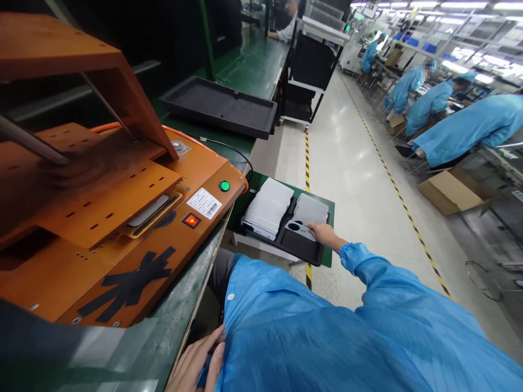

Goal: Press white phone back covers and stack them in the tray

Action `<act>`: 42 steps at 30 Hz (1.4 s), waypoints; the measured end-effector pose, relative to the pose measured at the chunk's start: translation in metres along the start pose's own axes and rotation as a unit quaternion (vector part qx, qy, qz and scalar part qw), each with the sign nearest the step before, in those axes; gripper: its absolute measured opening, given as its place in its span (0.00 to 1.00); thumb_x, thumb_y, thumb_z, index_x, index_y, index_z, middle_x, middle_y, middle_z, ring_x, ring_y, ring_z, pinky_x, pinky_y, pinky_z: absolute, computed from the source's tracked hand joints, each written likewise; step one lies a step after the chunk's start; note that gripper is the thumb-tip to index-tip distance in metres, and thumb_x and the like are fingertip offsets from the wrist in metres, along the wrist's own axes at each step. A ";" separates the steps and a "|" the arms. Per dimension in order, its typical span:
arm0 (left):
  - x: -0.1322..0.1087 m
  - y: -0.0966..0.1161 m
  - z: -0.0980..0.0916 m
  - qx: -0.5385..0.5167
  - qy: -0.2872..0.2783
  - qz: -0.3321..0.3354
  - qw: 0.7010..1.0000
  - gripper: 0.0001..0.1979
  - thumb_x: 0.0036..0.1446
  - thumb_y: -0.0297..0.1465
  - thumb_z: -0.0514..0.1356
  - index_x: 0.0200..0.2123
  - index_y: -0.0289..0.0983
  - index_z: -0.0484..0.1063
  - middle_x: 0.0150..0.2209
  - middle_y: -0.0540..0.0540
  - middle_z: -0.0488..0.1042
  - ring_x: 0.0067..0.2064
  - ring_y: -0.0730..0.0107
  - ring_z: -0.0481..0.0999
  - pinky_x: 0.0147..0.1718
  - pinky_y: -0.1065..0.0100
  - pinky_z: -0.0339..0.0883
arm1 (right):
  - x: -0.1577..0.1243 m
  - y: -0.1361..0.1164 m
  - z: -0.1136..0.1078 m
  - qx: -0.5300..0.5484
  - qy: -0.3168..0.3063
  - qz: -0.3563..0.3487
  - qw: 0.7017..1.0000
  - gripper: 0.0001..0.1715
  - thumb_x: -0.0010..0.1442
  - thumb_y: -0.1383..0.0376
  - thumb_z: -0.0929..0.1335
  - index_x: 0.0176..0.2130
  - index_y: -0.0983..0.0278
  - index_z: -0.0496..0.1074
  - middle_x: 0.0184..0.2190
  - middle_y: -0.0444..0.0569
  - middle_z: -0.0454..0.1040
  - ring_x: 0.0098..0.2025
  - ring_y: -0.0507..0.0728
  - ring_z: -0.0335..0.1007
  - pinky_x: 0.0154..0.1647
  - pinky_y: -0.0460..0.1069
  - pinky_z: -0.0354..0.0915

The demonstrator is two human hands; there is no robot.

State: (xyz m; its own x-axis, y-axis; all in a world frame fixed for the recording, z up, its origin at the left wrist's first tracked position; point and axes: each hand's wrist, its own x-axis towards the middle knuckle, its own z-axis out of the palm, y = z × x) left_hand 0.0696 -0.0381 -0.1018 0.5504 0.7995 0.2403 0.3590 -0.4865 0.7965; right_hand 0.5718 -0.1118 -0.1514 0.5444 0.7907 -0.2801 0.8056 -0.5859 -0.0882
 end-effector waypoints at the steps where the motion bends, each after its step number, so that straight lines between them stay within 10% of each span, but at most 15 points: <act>1: 0.000 0.003 -0.002 0.003 -0.007 -0.004 1.000 0.15 0.68 0.34 0.57 0.55 0.44 0.76 0.44 0.44 0.82 0.43 0.63 0.81 0.43 0.65 0.76 | -0.003 0.005 0.000 -0.028 0.001 0.007 1.000 0.10 0.67 0.60 0.66 0.43 0.62 0.76 0.41 0.55 0.82 0.40 0.58 0.77 0.39 0.47 0.64; 7: 0.004 0.034 -0.008 -0.002 -0.076 -0.053 0.996 0.15 0.68 0.30 0.56 0.55 0.43 0.75 0.45 0.43 0.81 0.47 0.63 0.79 0.50 0.60 0.75 | -0.004 0.016 0.000 -0.140 0.048 -0.044 0.988 0.16 0.68 0.62 0.63 0.42 0.66 0.78 0.41 0.70 0.79 0.37 0.64 0.76 0.33 0.55 0.61; 13: -0.012 0.040 -0.025 -0.016 -0.005 -0.072 0.997 0.14 0.67 0.27 0.58 0.53 0.42 0.75 0.43 0.45 0.81 0.43 0.66 0.78 0.46 0.62 0.73 | 0.026 -0.016 0.006 -0.115 0.188 -0.236 0.946 0.26 0.71 0.53 0.58 0.47 0.64 0.79 0.38 0.70 0.77 0.36 0.70 0.75 0.33 0.61 0.64; 17: -0.030 0.028 -0.069 0.056 0.131 -0.136 0.980 0.11 0.66 0.27 0.58 0.48 0.42 0.77 0.41 0.46 0.81 0.42 0.66 0.78 0.45 0.62 0.71 | -0.002 -0.137 -0.001 0.047 0.120 -0.489 0.863 0.13 0.69 0.62 0.65 0.47 0.60 0.78 0.35 0.59 0.77 0.36 0.60 0.74 0.37 0.53 0.68; 22: -0.020 -0.024 -0.137 0.247 0.258 -0.206 0.911 0.11 0.67 0.37 0.59 0.45 0.41 0.79 0.47 0.44 0.81 0.50 0.58 0.76 0.56 0.54 0.66 | -0.081 -0.330 -0.030 0.176 0.048 -0.733 0.655 0.13 0.68 0.67 0.66 0.51 0.60 0.74 0.38 0.50 0.79 0.40 0.56 0.73 0.41 0.51 0.68; 25: -0.010 -0.061 -0.156 0.310 0.248 -0.244 0.885 0.18 0.64 0.42 0.61 0.54 0.43 0.77 0.58 0.43 0.77 0.59 0.48 0.70 0.60 0.44 0.58 | -0.110 -0.422 -0.040 0.183 0.029 -0.739 0.648 0.14 0.72 0.64 0.62 0.48 0.62 0.76 0.39 0.49 0.78 0.41 0.55 0.72 0.44 0.51 0.68; 29: -0.010 -0.084 -0.158 0.296 0.252 -0.285 0.876 0.19 0.63 0.44 0.63 0.54 0.46 0.77 0.59 0.46 0.77 0.62 0.47 0.67 0.61 0.42 0.55 | -0.112 -0.502 -0.040 0.143 0.053 -0.674 0.723 0.14 0.72 0.67 0.62 0.49 0.63 0.76 0.45 0.50 0.77 0.47 0.60 0.73 0.48 0.54 0.68; 42: -0.010 -0.083 -0.157 0.253 0.278 -0.266 0.887 0.11 0.64 0.41 0.61 0.43 0.46 0.82 0.51 0.47 0.82 0.61 0.53 0.68 0.63 0.45 0.55 | -0.097 -0.531 -0.017 0.044 0.144 -0.758 0.635 0.16 0.74 0.66 0.60 0.47 0.64 0.76 0.43 0.50 0.75 0.47 0.60 0.67 0.48 0.57 0.61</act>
State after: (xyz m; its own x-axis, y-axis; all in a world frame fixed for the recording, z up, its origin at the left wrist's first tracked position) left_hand -0.0842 0.0493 -0.0832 -0.2064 0.9451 0.2534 0.8266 0.0298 0.5621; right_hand 0.0947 0.1257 -0.0614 -0.8099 0.4506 0.3755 0.4461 0.8889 -0.1045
